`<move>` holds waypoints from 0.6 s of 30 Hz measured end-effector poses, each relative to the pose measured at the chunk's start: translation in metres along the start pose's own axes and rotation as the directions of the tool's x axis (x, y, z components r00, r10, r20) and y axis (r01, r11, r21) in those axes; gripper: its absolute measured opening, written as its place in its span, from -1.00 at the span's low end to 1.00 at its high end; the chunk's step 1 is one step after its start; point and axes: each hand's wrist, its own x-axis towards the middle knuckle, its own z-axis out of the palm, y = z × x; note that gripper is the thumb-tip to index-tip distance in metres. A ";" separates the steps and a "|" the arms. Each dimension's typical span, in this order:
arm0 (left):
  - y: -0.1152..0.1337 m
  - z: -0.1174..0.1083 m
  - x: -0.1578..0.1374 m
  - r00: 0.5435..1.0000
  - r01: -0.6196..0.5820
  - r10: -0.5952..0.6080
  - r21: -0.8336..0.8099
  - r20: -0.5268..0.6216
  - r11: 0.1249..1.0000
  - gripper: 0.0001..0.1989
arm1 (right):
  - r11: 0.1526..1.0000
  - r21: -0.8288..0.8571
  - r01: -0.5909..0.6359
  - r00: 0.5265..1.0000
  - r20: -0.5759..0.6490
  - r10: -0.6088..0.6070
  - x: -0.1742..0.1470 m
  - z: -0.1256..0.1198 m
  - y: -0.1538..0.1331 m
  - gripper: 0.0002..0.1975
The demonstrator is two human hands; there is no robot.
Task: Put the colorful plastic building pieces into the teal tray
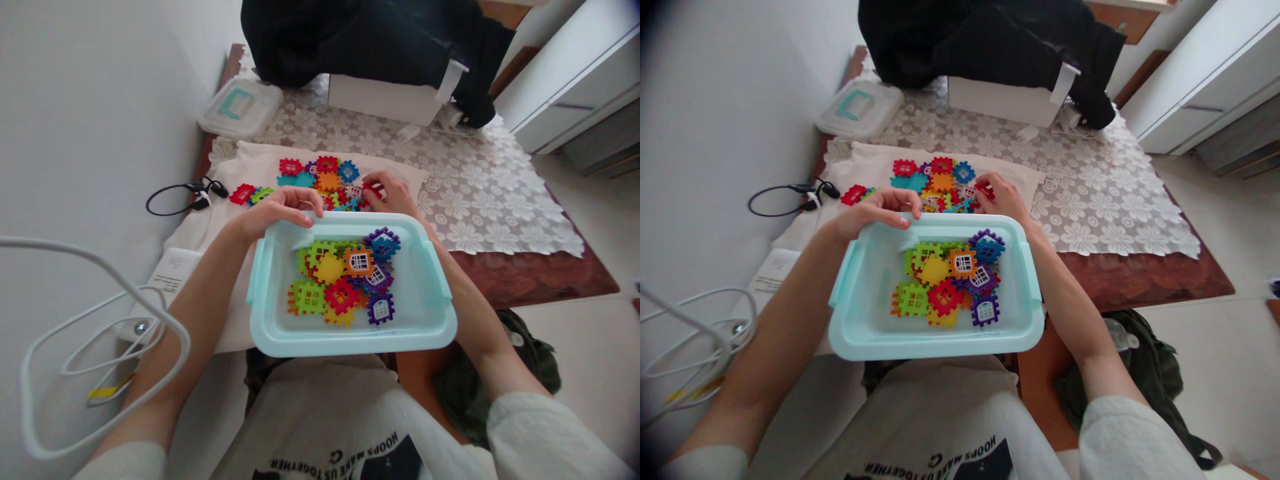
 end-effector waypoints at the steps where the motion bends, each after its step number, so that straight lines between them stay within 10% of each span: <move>1: 0.000 0.000 0.000 1.000 0.000 0.000 0.001 -0.002 1.000 -0.74 | 1.000 0.016 0.001 1.000 -0.025 -0.001 0.000 0.001 0.001 -0.83; 9: 0.001 0.000 0.000 1.000 -0.012 0.012 0.014 0.002 1.000 -0.75 | 0.956 0.262 -0.132 0.981 -0.100 0.163 0.005 0.007 0.013 -0.59; 18: 0.002 0.001 0.000 1.000 -0.011 0.011 0.010 0.008 1.000 -0.75 | 0.978 -0.207 -0.035 0.985 0.157 0.068 0.002 0.011 0.012 -0.49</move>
